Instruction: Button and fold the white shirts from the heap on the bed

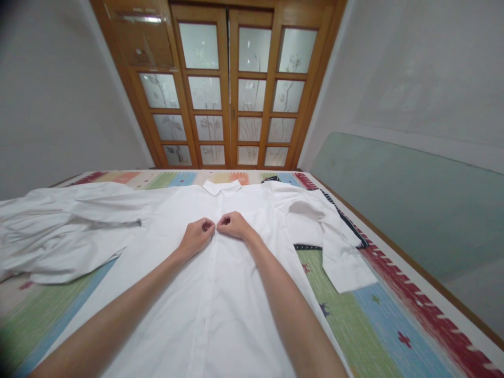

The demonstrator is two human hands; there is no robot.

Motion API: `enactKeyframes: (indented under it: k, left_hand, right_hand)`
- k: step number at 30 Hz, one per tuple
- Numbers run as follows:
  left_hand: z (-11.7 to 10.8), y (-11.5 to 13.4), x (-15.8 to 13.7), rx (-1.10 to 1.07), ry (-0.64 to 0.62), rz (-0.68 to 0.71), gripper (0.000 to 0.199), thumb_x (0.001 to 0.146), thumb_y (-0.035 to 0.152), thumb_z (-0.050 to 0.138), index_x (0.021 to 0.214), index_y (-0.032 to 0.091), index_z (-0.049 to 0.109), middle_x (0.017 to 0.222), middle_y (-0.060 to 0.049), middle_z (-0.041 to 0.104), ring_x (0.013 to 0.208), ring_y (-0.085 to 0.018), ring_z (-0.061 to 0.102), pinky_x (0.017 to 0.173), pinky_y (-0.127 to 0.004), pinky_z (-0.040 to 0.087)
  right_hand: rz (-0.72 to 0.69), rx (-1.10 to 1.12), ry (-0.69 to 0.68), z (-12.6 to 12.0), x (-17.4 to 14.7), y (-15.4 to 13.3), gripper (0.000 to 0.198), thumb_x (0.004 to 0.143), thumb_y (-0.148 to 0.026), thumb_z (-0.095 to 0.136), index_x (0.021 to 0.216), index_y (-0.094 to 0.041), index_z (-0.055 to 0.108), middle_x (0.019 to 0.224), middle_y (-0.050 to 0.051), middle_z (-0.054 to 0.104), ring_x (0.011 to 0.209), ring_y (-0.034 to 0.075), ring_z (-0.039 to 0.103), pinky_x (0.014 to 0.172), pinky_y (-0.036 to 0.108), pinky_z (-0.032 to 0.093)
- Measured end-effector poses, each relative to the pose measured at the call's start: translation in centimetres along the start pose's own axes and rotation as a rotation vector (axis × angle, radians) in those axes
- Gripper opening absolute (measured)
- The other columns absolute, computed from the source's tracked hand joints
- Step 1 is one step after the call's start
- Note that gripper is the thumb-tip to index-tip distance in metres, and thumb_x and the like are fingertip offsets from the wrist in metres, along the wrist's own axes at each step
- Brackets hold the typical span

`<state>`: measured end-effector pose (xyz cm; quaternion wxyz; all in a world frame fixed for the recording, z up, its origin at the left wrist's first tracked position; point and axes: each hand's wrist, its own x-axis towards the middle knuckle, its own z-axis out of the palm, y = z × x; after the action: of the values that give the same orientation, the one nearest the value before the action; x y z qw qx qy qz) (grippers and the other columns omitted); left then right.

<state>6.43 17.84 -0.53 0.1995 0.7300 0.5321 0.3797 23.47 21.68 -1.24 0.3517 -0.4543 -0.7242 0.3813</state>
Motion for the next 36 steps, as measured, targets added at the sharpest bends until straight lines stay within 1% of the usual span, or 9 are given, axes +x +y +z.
enactKeyframes:
  k: [6,12,16,19,23,25,28,33,36]
  left_hand:
    - [0.0,0.0,0.1,-0.026,0.003,-0.017,0.011,0.077,0.020,0.056,0.075,0.019,0.067,0.073,-0.002,0.073,0.070,-0.017,0.067,0.069,-0.027,0.050]
    - [-0.1,-0.1,-0.1,-0.065,0.011,0.005,0.010,0.077,0.022,0.058,0.075,0.020,0.067,0.076,-0.001,0.073,0.070,-0.017,0.068,0.072,-0.027,0.052]
    - [0.0,-0.2,-0.1,-0.119,0.032,-0.010,0.005,0.075,0.022,0.060,0.079,0.020,0.062,0.075,-0.001,0.071,0.069,-0.016,0.067,0.068,-0.027,0.052]
    - [0.0,-0.1,-0.2,-0.133,0.040,-0.001,0.010,0.073,0.021,0.062,0.082,0.021,0.056,0.071,0.002,0.067,0.066,-0.014,0.065,0.063,-0.025,0.050]
    - [0.1,0.1,-0.5,0.004,0.012,0.082,0.009,0.073,0.021,0.062,0.072,0.021,0.054,0.066,0.003,0.062,0.062,-0.013,0.059,0.062,-0.025,0.045]
    - [0.2,0.3,-0.6,0.071,0.005,0.099,0.010,0.074,0.020,0.062,0.068,0.021,0.053,0.064,0.003,0.060,0.061,-0.013,0.057,0.063,-0.025,0.043]
    - [0.5,0.7,-0.7,0.129,0.009,0.072,0.010,0.074,0.018,0.061,0.067,0.021,0.053,0.065,0.002,0.061,0.063,-0.014,0.057,0.063,-0.026,0.041]
    - [1.0,2.0,-0.8,0.276,0.026,-0.015,0.009,0.075,0.016,0.059,0.070,0.021,0.053,0.068,-0.002,0.062,0.068,-0.018,0.059,0.065,-0.028,0.040]
    - [1.3,2.4,-0.9,0.307,0.033,-0.039,0.010,0.075,0.016,0.059,0.069,0.021,0.052,0.069,-0.003,0.062,0.071,-0.019,0.060,0.067,-0.029,0.040]
  right_hand:
    - [-0.001,-0.007,-0.020,-0.1,0.0,0.0,0.010,0.063,-0.017,0.068,0.070,-0.013,0.074,0.060,-0.001,0.067,0.057,0.011,0.054,0.056,0.021,0.040]
    - [0.016,0.011,-0.048,-0.2,-0.1,-0.2,0.017,0.059,-0.009,0.063,0.072,-0.012,0.074,0.056,-0.003,0.062,0.055,0.009,0.051,0.055,0.020,0.039]
    - [0.021,-0.005,-0.052,-0.2,0.0,-0.3,0.018,0.060,-0.008,0.061,0.071,-0.013,0.074,0.056,-0.003,0.062,0.056,0.009,0.051,0.056,0.020,0.039]
    - [0.046,0.003,-0.050,-0.3,0.0,-0.5,0.016,0.062,-0.010,0.059,0.068,-0.014,0.073,0.057,-0.003,0.063,0.057,0.010,0.052,0.058,0.021,0.040]
    - [0.080,0.046,-0.053,-0.4,0.2,-0.8,0.015,0.062,-0.011,0.058,0.064,-0.015,0.072,0.059,-0.002,0.065,0.062,0.012,0.056,0.064,0.022,0.042]
    - [0.097,0.072,-0.052,-0.4,0.3,-0.8,0.015,0.062,-0.011,0.057,0.062,-0.016,0.071,0.060,-0.002,0.066,0.064,0.013,0.057,0.065,0.022,0.042]
    - [0.124,0.114,-0.056,-0.3,0.4,-0.7,0.015,0.061,-0.012,0.056,0.061,-0.016,0.070,0.056,-0.003,0.063,0.062,0.013,0.055,0.064,0.022,0.042]
    - [0.142,0.185,-0.054,0.0,0.3,-0.7,0.014,0.060,-0.013,0.055,0.058,-0.016,0.068,0.053,-0.003,0.060,0.058,0.011,0.051,0.062,0.023,0.040]
    - [0.148,0.212,-0.058,0.0,0.2,-0.9,0.014,0.060,-0.014,0.054,0.058,-0.016,0.068,0.053,-0.003,0.059,0.056,0.011,0.050,0.060,0.023,0.038]
